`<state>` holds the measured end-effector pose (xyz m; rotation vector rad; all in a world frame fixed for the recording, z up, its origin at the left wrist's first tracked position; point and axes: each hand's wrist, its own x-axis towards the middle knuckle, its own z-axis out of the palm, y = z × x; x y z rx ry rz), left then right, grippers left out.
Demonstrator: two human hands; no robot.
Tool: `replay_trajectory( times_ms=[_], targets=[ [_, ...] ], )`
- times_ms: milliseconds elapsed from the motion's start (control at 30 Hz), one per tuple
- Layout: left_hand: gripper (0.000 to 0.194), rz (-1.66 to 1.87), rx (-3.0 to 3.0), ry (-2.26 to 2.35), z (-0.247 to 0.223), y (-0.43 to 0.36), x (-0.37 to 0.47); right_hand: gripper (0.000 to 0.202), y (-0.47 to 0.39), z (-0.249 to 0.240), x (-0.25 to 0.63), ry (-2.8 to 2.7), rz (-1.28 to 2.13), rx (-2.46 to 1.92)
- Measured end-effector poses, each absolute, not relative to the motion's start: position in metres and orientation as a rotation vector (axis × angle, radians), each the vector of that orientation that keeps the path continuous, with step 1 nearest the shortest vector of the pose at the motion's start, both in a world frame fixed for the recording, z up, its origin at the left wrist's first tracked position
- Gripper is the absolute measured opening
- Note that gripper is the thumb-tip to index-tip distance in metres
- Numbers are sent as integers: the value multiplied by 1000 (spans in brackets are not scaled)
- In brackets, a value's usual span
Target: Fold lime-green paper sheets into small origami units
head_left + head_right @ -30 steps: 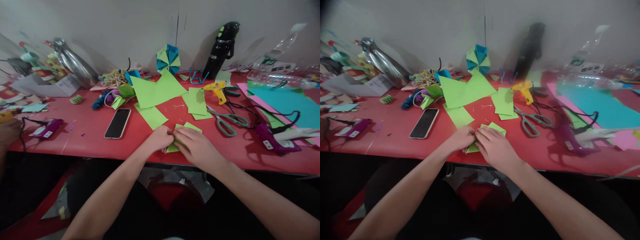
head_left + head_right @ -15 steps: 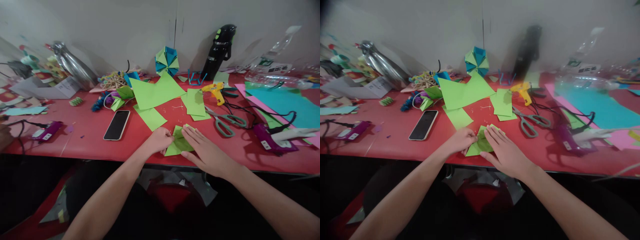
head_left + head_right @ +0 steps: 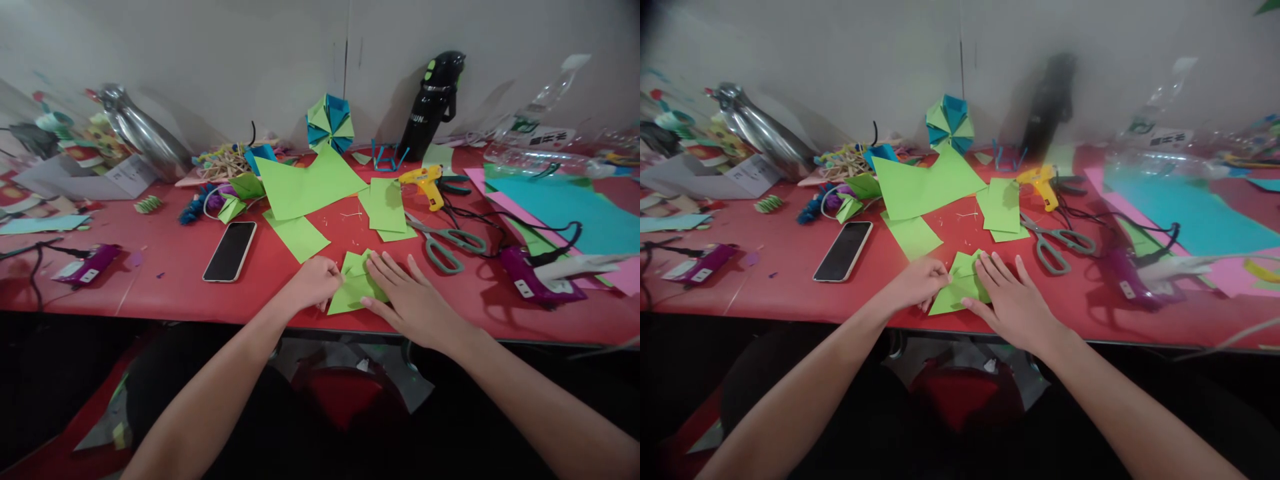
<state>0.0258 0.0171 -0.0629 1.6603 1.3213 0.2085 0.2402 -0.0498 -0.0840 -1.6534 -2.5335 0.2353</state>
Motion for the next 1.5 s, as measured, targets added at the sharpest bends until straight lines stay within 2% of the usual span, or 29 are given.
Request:
replay_trajectory(
  times_ms=[200,300,400,533,600,700,967,1300,1500],
  targets=[
    [20,218,1671,1324,-67,15,24,90,-48,-91,249,-2392,123,-1777],
    [20,258,1668,1297,-65,11,22,82,-40,-90,261,-2226,179,-1798],
    [21,383,1804,1226,-60,7,18,67,-29,-85,271,-1899,494,-1696],
    [21,501,2011,1153,-55,6,14,59,-20,-71,272,-1483,1022,-1453],
    [22,514,2007,1108,-54,7,12,47,-19,-64,269,-1420,1124,-1432],
    [24,529,1945,1066,-53,8,11,36,-19,-61,263,-1349,1073,-1464],
    [26,536,1724,988,-46,7,16,32,-19,-68,251,-1329,824,-1481],
    [27,723,1455,935,-53,8,21,26,-20,-60,243,-1462,481,-1513],
    [28,868,1233,906,-52,3,27,25,-18,-49,238,-1466,397,-1477]
  ],
)
